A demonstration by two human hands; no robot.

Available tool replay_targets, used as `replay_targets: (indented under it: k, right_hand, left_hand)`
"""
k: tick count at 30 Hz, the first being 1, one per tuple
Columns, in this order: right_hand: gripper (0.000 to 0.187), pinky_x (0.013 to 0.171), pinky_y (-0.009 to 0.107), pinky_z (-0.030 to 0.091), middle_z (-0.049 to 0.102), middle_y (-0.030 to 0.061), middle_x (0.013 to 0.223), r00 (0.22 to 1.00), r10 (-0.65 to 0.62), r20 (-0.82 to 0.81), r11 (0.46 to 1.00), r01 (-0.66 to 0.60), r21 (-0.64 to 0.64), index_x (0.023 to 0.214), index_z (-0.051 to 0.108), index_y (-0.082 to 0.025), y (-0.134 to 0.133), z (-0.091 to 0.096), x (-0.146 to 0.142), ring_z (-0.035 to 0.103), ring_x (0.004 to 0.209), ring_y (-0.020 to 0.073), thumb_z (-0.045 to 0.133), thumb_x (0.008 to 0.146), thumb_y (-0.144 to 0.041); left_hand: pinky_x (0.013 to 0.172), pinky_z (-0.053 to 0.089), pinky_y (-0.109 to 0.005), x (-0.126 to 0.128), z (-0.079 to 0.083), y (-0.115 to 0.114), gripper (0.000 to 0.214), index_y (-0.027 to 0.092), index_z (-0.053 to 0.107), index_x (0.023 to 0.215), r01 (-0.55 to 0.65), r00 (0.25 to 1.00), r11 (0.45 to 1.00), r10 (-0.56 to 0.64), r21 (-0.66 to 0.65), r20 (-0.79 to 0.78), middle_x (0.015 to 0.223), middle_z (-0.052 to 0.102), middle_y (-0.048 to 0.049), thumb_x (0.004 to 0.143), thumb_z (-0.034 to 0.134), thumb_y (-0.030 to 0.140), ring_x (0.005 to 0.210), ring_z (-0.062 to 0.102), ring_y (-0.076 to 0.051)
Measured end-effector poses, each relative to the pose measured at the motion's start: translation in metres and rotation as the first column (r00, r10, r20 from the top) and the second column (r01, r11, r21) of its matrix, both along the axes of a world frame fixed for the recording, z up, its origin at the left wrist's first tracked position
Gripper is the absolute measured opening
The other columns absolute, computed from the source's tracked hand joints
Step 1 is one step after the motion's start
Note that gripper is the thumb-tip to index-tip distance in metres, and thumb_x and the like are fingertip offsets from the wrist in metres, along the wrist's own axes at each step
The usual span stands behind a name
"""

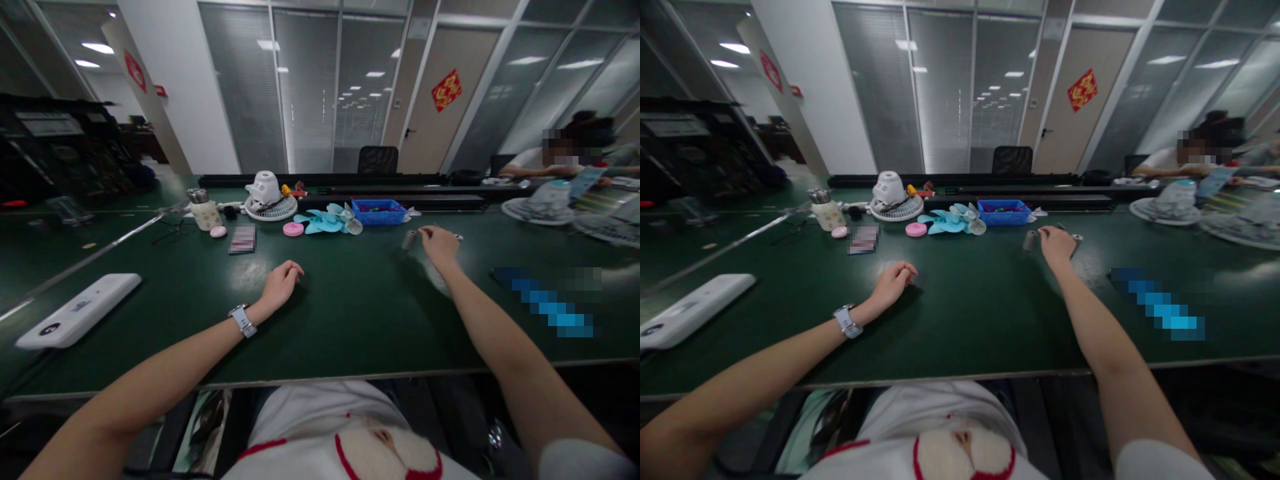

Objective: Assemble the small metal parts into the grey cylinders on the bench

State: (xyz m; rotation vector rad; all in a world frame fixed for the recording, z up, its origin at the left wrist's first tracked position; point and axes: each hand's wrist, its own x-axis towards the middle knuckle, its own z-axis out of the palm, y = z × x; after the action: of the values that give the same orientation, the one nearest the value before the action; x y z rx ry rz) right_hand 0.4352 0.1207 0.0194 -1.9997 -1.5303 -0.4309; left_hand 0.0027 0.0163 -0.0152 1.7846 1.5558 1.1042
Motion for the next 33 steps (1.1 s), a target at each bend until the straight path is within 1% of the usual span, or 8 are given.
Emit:
replay_targets:
  k: [4, 7, 9, 13, 15, 19, 26, 33]
  right_hand:
    - [0.036, 0.076, 0.039, 0.044, 0.072, 0.0166, 0.102, 0.999, -0.018, -0.048, 1.0, 0.017, -0.026, 0.112, 0.074, -0.02, 0.003, -0.003, -0.004, 0.064, 0.09, 0.0299, 0.049, 0.093, -0.039]
    - [0.035, 0.075, 0.038, 0.044, 0.073, 0.0149, 0.101, 0.997, -0.008, -0.083, 1.0, 0.01, 0.025, 0.111, 0.073, -0.022, 0.006, -0.002, -0.004, 0.064, 0.089, 0.029, 0.047, 0.094, -0.038]
    - [0.036, 0.074, 0.037, 0.044, 0.073, 0.0144, 0.1, 0.995, 0.018, -0.094, 0.998, -0.012, 0.066, 0.111, 0.073, -0.022, 0.007, -0.002, -0.005, 0.064, 0.087, 0.0286, 0.046, 0.093, -0.039]
    - [0.038, 0.072, 0.036, 0.044, 0.073, 0.0145, 0.097, 0.994, 0.082, -0.072, 0.996, -0.079, 0.045, 0.108, 0.074, -0.02, 0.009, -0.002, -0.008, 0.064, 0.085, 0.0286, 0.047, 0.092, -0.04]
    - [0.038, 0.072, 0.036, 0.043, 0.073, 0.0146, 0.095, 0.995, 0.08, -0.063, 0.997, -0.078, 0.03, 0.108, 0.073, -0.019, 0.009, -0.003, -0.009, 0.064, 0.085, 0.0287, 0.046, 0.092, -0.039]
    - [0.037, 0.073, 0.036, 0.043, 0.073, 0.0145, 0.096, 0.995, 0.082, -0.052, 0.996, -0.08, 0.045, 0.108, 0.072, -0.019, 0.009, -0.003, -0.01, 0.064, 0.085, 0.0289, 0.047, 0.093, -0.04]
    - [0.033, 0.075, 0.036, 0.043, 0.073, 0.0145, 0.099, 0.998, 0.063, -0.027, 0.998, -0.063, 0.018, 0.11, 0.071, -0.019, 0.004, 0.002, -0.014, 0.065, 0.09, 0.0288, 0.045, 0.096, -0.036]
    - [0.031, 0.076, 0.037, 0.044, 0.072, 0.0162, 0.098, 0.994, 0.104, -0.015, 0.995, -0.104, 0.006, 0.107, 0.071, -0.017, 0.001, 0.004, -0.016, 0.064, 0.091, 0.0301, 0.048, 0.095, -0.034]
  left_hand:
    - [0.061, 0.04, -0.027, -0.001, -0.001, 0.0, 0.025, 0.02, 0.065, 0.087, 0.011, 1.0, 1.0, -0.011, 0.0, 0.0, 0.071, 0.062, 0.0007, 0.083, 0.041, 0.026, 0.064, 0.057, -0.015]
    - [0.062, 0.041, -0.027, 0.0, 0.001, -0.002, 0.025, 0.02, 0.065, 0.088, 0.015, 1.0, 1.0, -0.015, -0.003, 0.0, 0.071, 0.062, 0.0006, 0.083, 0.041, 0.026, 0.065, 0.057, -0.016]
    - [0.063, 0.04, -0.027, 0.001, 0.003, -0.003, 0.026, 0.02, 0.065, 0.088, 0.011, 1.0, 1.0, -0.011, -0.001, -0.007, 0.071, 0.061, 0.0005, 0.083, 0.041, 0.026, 0.065, 0.057, -0.016]
    - [0.062, 0.04, -0.027, 0.002, 0.005, -0.005, 0.026, 0.019, 0.066, 0.088, 0.008, 1.0, 1.0, -0.008, 0.002, -0.017, 0.071, 0.062, 0.0001, 0.083, 0.041, 0.026, 0.065, 0.058, -0.016]
    - [0.062, 0.04, -0.027, 0.002, 0.006, -0.005, 0.027, 0.019, 0.067, 0.088, 0.008, 1.0, 1.0, -0.007, 0.001, -0.024, 0.071, 0.062, 0.0, 0.084, 0.041, 0.027, 0.066, 0.058, -0.016]
    - [0.063, 0.041, -0.027, 0.002, 0.005, -0.005, 0.027, 0.02, 0.067, 0.088, 0.012, 0.999, 1.0, -0.012, 0.001, -0.035, 0.072, 0.063, 0.0001, 0.084, 0.041, 0.026, 0.067, 0.058, -0.016]
    - [0.064, 0.041, -0.027, 0.002, 0.004, -0.005, 0.027, 0.02, 0.067, 0.088, 0.013, 0.999, 1.0, -0.013, 0.001, -0.034, 0.072, 0.063, 0.0, 0.084, 0.041, 0.026, 0.068, 0.059, -0.016]
    - [0.064, 0.041, -0.027, 0.004, 0.008, -0.008, 0.028, 0.019, 0.068, 0.089, 0.009, 0.999, 1.0, -0.009, 0.001, -0.046, 0.072, 0.064, -0.0005, 0.084, 0.041, 0.026, 0.068, 0.059, -0.017]
